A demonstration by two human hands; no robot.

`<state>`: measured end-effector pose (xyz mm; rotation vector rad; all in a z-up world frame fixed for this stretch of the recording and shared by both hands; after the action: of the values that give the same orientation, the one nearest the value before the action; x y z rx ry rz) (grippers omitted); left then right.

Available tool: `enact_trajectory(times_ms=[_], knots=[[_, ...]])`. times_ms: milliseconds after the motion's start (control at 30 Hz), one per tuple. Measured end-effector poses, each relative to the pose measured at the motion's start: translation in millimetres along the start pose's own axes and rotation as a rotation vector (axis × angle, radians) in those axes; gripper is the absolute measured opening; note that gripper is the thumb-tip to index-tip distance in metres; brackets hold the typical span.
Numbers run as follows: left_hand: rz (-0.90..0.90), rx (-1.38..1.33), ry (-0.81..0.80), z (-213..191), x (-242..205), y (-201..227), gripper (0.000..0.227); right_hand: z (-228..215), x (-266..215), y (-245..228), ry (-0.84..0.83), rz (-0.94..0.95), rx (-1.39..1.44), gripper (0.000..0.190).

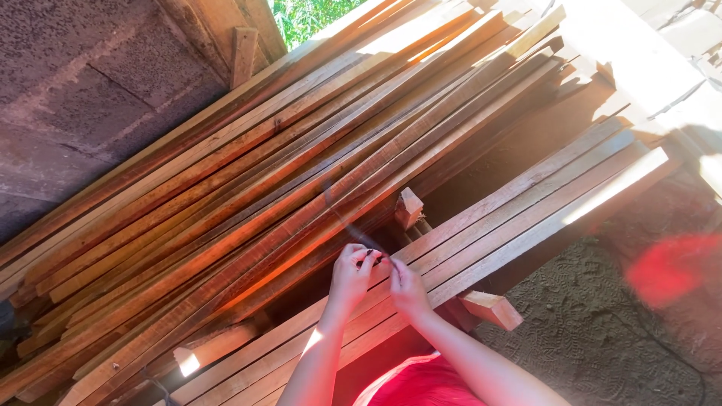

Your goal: Selecting wood slats from a stack and bundling them together using a plastic strip and pliers.

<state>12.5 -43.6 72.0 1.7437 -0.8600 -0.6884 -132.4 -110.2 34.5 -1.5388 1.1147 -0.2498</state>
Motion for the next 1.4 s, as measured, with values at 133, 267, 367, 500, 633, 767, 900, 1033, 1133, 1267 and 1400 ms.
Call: enact_trajectory(times_ms=[133,267,367,500,633,767,900,1033,1133,1267,1400], knots=[[0.025,0.183,-0.012,-8.8,-3.0,37.3,0.017,6.0,6.8,-13.7,0.103,-0.118,-0.227,0.031],[0.058,0.145,-0.015,0.3,-11.2,44.6,0.016,19.8,12.8,-4.5,-0.013,-0.04,-0.434,0.039],[0.106,0.123,-0.005,3.6,-12.6,45.3,0.017,28.0,21.2,18.4,-0.115,-0.035,-0.575,0.024],[-0.026,-0.02,0.07,6.4,-12.3,9.6,0.026,18.4,14.6,-20.1,-0.098,-0.037,-0.393,0.024],[-0.256,-0.044,0.246,10.3,-8.2,-41.3,0.037,14.6,12.7,-28.6,-0.05,-0.161,-0.298,0.026],[-0.383,0.041,0.086,18.9,-4.3,-56.5,0.045,15.6,15.5,-16.2,-0.128,-0.092,-0.385,0.027],[-0.305,0.032,0.014,26.3,-3.8,-77.6,0.044,10.2,19.3,-3.4,-0.098,-0.175,-0.241,0.028],[-0.248,0.085,0.028,21.6,-9.8,-90.6,0.038,5.4,12.7,11.8,-0.109,0.28,0.083,0.031],[-0.142,-0.01,-0.034,14.5,-9.8,-80.4,0.032,7.0,19.7,9.2,-0.108,0.293,0.204,0.033],[-0.12,-0.022,-0.09,14.0,-12.3,-77.4,0.028,8.3,21.1,-5.8,-0.078,0.356,0.246,0.032],[-0.17,0.032,-0.078,18.9,-13.3,-76.4,0.028,5.9,25.4,-3.8,-0.052,0.35,0.323,0.029]])
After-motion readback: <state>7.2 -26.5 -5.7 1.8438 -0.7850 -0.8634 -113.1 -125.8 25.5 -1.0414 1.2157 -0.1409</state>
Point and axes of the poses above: each hand's wrist, its own x-axis towards the middle knuckle, its own z-axis out of the palm, y = z × x, the point moved 3 cm from there along x, towards the middle knuckle, and after that the axes turned 9 degrees about z, right-handed, at the moved point
